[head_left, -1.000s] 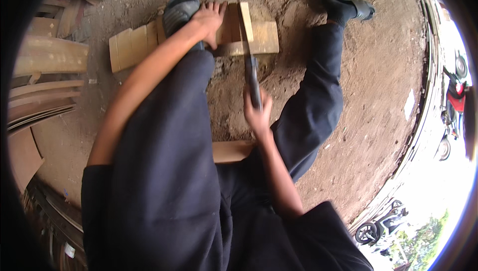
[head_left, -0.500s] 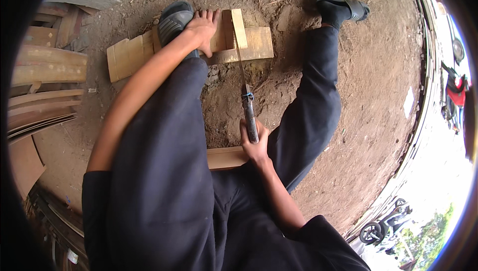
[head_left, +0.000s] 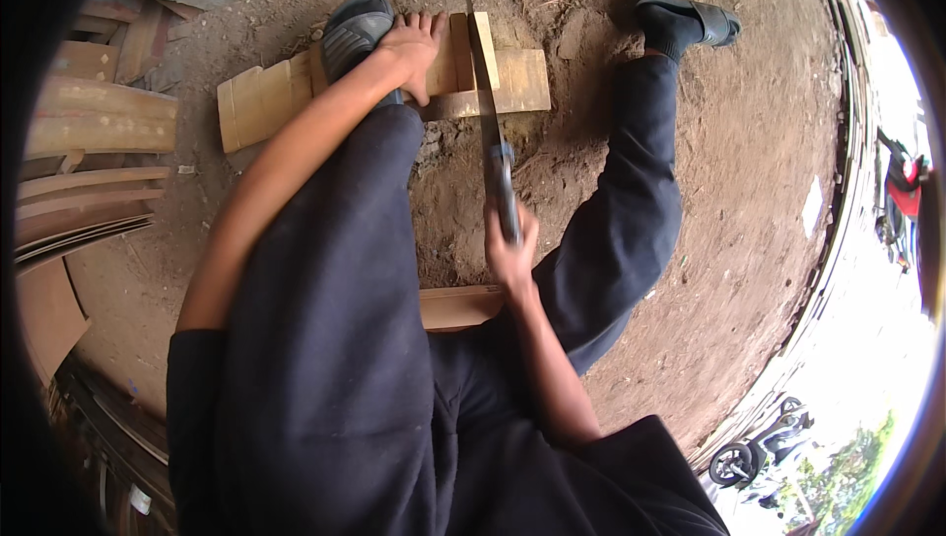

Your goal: The person sits on the ground and uses a hand saw to cut a small wooden block placed between their feet. They hold the wood steady with their left hand and saw with their right hand, then reposition the block to continue cutting.

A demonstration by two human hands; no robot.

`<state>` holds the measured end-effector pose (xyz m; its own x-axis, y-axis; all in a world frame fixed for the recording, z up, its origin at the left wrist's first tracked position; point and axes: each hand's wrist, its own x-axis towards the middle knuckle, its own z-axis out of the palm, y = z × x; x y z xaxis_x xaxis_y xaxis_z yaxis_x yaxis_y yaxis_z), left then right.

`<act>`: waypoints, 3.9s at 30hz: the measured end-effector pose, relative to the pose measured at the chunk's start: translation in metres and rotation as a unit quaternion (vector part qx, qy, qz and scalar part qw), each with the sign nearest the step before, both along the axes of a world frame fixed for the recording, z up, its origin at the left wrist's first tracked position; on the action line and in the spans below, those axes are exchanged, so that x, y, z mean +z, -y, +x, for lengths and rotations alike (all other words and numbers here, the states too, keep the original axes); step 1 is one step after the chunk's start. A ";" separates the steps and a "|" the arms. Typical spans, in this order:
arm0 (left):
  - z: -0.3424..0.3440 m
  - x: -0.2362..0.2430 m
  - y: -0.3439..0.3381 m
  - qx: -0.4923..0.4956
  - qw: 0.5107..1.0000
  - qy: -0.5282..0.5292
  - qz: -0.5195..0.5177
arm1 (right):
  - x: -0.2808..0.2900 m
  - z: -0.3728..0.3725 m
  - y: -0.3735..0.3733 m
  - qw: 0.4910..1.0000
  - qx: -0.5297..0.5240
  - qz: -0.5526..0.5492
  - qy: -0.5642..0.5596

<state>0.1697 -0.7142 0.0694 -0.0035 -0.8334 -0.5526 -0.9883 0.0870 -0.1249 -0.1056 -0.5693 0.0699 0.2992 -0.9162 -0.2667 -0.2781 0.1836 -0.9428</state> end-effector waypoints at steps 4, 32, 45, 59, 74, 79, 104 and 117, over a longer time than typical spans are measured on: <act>-0.004 0.003 0.002 0.001 1.000 -0.013 -0.017 | 0.006 0.041 0.058 0.999 -0.014 0.037 0.021; -0.002 -0.004 -0.003 -0.004 1.000 -0.005 -0.006 | 0.006 -0.018 -0.013 0.998 0.048 -0.033 -0.030; -0.003 -0.010 -0.006 0.002 1.000 -0.008 -0.017 | 0.012 -0.018 -0.010 0.996 0.073 -0.018 -0.058; -0.006 -0.011 0.008 0.055 0.998 0.013 0.032 | 0.020 -0.019 -0.006 0.996 0.059 -0.042 -0.051; 0.010 -0.017 0.014 0.116 0.987 -0.015 0.111 | 0.072 -0.015 0.010 0.997 0.017 0.054 -0.043; -0.013 -0.017 0.016 0.121 0.989 0.001 0.084 | 0.057 0.009 0.029 0.998 0.017 0.026 -0.057; -0.009 -0.019 0.016 0.088 0.995 -0.027 0.027 | 0.048 0.019 0.036 0.998 0.019 0.031 -0.057; -0.004 -0.015 0.012 0.088 0.995 -0.015 0.033 | 0.041 0.027 0.048 0.998 0.034 0.022 -0.039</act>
